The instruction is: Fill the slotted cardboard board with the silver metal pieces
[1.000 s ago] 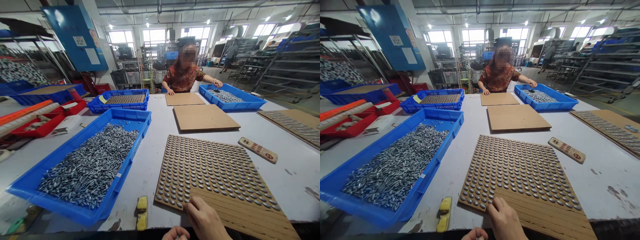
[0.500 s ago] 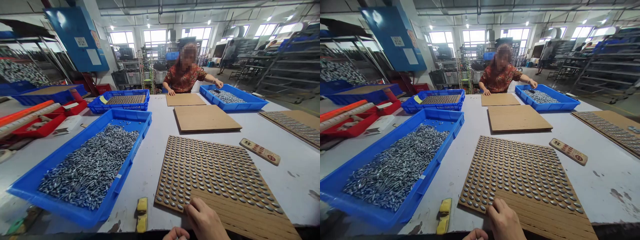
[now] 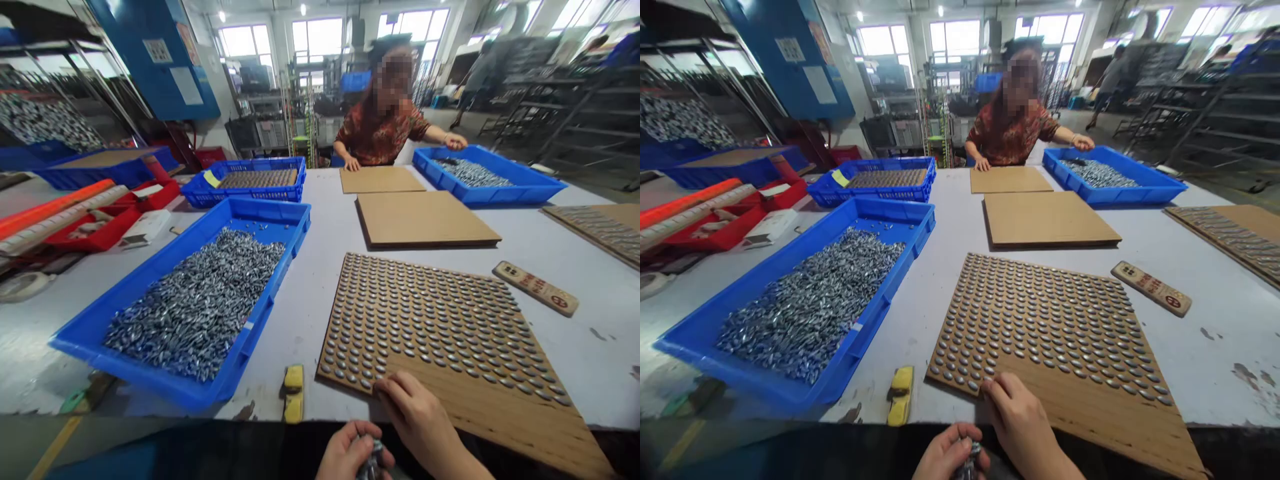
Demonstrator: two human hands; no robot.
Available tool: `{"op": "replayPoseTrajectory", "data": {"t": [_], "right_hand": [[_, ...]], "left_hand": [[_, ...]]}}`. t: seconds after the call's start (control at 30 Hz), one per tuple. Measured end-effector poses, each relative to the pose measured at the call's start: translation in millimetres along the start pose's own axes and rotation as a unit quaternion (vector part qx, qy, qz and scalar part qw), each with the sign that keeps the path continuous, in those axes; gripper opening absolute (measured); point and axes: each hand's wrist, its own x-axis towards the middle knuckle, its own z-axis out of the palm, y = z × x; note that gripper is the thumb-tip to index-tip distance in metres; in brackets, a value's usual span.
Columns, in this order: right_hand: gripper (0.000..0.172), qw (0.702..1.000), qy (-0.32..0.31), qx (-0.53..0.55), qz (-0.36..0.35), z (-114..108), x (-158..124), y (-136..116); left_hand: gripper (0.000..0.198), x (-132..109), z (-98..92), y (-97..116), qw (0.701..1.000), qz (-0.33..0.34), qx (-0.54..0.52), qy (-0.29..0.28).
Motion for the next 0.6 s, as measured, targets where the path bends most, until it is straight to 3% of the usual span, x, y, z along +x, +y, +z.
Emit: {"op": "replayPoseTrajectory", "data": {"t": [0.1, 0.23, 0.6], "right_hand": [[0.022, 0.999, -0.016, 0.024, 0.016, -7, -3, 0], [0.019, 0.998, -0.035, 0.055, 0.027, -13, -6, 3], [0.022, 0.999, -0.025, 0.030, 0.018, -8, -6, 3]], "left_hand": [[0.050, -16, 20.2, 6, 0.999, -0.013, -0.030, 0.039], [0.037, -29, 33.5, 13, 0.998, -0.015, -0.047, 0.044], [0.041, -27, 24.8, 5, 0.996, -0.022, -0.051, 0.064]]}}
